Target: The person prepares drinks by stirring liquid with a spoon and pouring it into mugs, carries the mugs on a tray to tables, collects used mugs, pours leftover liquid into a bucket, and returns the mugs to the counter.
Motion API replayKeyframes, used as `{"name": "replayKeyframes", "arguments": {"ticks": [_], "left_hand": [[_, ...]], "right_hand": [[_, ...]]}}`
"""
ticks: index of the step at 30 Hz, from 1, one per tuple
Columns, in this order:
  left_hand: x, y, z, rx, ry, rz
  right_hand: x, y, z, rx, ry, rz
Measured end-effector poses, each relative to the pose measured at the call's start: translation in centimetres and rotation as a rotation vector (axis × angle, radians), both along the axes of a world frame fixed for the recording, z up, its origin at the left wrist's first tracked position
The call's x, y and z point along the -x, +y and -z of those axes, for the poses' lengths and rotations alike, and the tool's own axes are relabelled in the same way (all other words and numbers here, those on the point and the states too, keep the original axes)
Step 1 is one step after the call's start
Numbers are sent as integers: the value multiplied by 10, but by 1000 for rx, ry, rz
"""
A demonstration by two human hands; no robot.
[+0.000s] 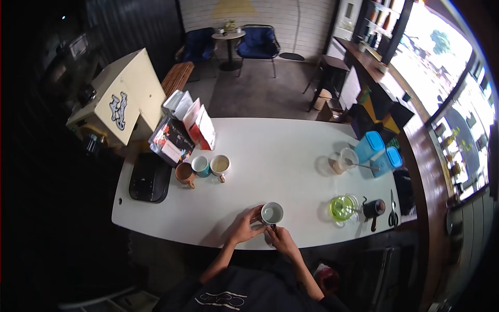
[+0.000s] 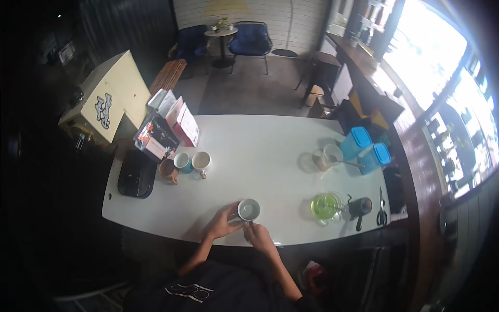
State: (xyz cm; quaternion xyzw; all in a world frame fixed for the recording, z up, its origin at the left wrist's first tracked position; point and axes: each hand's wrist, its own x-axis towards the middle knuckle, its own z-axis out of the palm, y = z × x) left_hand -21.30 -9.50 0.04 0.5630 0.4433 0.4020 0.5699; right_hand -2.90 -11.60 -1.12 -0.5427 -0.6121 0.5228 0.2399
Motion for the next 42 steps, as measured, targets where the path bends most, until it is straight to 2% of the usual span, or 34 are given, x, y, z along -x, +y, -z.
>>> {"name": "replayKeyframes", "arguments": {"ticks": [1, 3, 7, 17, 19, 21, 29, 33, 35, 39, 41, 42], "left_hand": [[-2, 1, -2, 7, -3, -48], [-3, 4, -5, -118, 168, -143], [1, -5, 28, -99, 87, -391], [82, -18, 21, -155, 160, -621], [107, -25, 22, -124, 272, -650], [131, -31, 25, -130, 219, -652], [220, -36, 21, -13, 187, -668], [253, -28, 24, -85, 178, -649], [265, -22, 23, -105, 278, -644], [272, -11, 8, -50, 419, -634], [274, -7, 14, -74, 661, -718], [277, -4, 16, -78, 657, -711]], "right_hand": [[-4, 12, -4, 7, -3, -48], [-6, 35, -12, -36, -35, -191], [7, 66, -3, -8, -2, -354], [112, 87, 12, -67, -54, -619], [139, 84, 12, -36, -52, -628], [164, 80, 13, -160, 22, -634], [251, 78, 2, -102, -2, -658], [283, 79, 10, -103, -63, -634], [294, 78, 17, -230, 21, -511], [307, 84, 22, -251, 38, -453], [310, 89, 21, -222, 35, -475], [312, 92, 19, -224, 31, -468]]}}
